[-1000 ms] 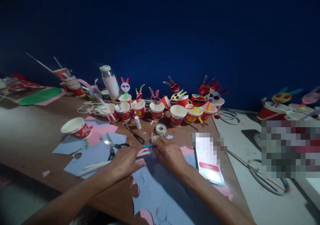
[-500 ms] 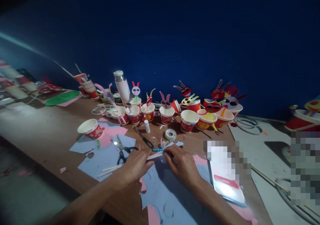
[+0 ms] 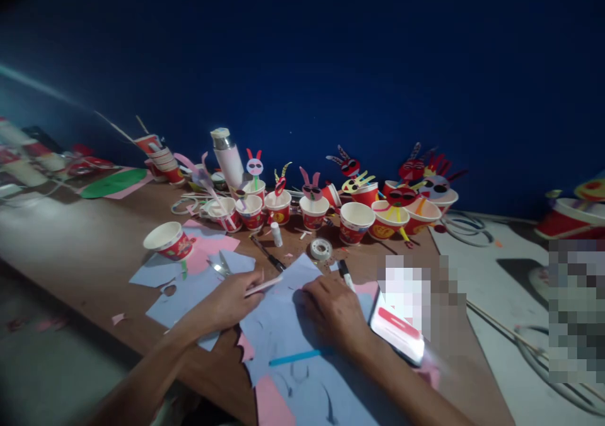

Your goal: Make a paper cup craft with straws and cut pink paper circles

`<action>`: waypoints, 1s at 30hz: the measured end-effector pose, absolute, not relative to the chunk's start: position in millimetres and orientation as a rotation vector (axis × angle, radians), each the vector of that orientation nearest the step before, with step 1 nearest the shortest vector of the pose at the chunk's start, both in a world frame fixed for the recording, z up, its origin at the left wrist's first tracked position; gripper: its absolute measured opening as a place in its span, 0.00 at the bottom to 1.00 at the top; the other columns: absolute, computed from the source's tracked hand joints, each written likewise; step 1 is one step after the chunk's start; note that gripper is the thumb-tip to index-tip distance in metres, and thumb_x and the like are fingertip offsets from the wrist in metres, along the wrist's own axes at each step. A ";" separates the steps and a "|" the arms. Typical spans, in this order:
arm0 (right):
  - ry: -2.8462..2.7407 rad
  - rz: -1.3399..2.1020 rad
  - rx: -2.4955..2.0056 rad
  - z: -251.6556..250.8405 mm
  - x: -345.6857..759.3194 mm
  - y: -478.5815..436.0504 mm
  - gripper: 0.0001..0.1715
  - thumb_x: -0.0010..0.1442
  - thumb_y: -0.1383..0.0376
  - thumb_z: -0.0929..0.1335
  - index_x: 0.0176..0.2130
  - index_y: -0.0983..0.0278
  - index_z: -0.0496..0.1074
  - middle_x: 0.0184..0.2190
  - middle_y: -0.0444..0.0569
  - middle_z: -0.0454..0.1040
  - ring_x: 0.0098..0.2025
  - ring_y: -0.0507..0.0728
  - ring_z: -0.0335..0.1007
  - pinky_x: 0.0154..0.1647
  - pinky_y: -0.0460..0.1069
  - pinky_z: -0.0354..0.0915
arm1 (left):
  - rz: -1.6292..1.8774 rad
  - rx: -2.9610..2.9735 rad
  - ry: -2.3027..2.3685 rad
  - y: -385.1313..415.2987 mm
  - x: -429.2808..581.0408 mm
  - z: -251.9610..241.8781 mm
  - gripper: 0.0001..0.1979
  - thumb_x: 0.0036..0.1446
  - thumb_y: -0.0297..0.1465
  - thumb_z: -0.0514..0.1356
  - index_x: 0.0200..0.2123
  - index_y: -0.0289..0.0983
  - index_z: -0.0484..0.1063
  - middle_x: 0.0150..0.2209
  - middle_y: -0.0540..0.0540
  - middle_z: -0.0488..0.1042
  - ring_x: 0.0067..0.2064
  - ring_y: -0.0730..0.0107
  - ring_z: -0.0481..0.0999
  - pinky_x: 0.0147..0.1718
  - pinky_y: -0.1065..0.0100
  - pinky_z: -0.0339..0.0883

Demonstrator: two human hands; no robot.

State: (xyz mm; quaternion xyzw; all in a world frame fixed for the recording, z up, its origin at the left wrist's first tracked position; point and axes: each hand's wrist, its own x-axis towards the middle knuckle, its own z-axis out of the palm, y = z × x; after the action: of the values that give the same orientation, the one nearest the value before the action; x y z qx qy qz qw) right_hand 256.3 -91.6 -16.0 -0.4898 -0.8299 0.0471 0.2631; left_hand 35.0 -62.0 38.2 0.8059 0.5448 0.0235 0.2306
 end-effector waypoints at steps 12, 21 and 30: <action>-2.555 -0.011 -1.262 -16.6 256.1 -102.0 0.09 0.59 0.71 0.61 0.37 0.65 0.70 0.34 0.51 0.71 0.37 0.56 0.64 0.38 0.50 0.57 | 0.142 1.968 1.499 -57.1 -1.0 36.6 0.12 0.51 0.34 0.49 0.33 0.35 0.68 0.31 0.46 0.72 0.32 0.65 0.70 0.32 0.69 0.60; -2.605 -0.102 -1.292 -9.7 287.4 -106.2 0.16 0.59 0.77 0.59 0.40 0.63 0.69 0.40 0.51 0.71 0.41 0.57 0.65 0.50 0.57 0.50 | 0.131 1.947 1.498 -52.5 -2.3 35.1 0.14 0.51 0.36 0.49 0.35 0.36 0.69 0.32 0.46 0.73 0.34 0.63 0.71 0.34 0.67 0.61; -2.632 -0.140 -1.421 -11.3 330.9 -97.0 0.17 0.58 0.76 0.60 0.45 0.63 0.68 0.42 0.51 0.71 0.44 0.59 0.64 0.50 0.58 0.50 | 0.085 1.995 1.517 -48.0 -14.3 31.1 0.13 0.53 0.37 0.48 0.34 0.37 0.68 0.30 0.48 0.72 0.33 0.64 0.70 0.33 0.68 0.59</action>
State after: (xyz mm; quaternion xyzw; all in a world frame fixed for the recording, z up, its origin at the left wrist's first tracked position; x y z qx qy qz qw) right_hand 330.9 -97.0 -11.3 -0.4732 -0.8767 -0.0465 0.0734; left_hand -14.3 -48.0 31.1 0.7560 0.5747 0.0323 0.3117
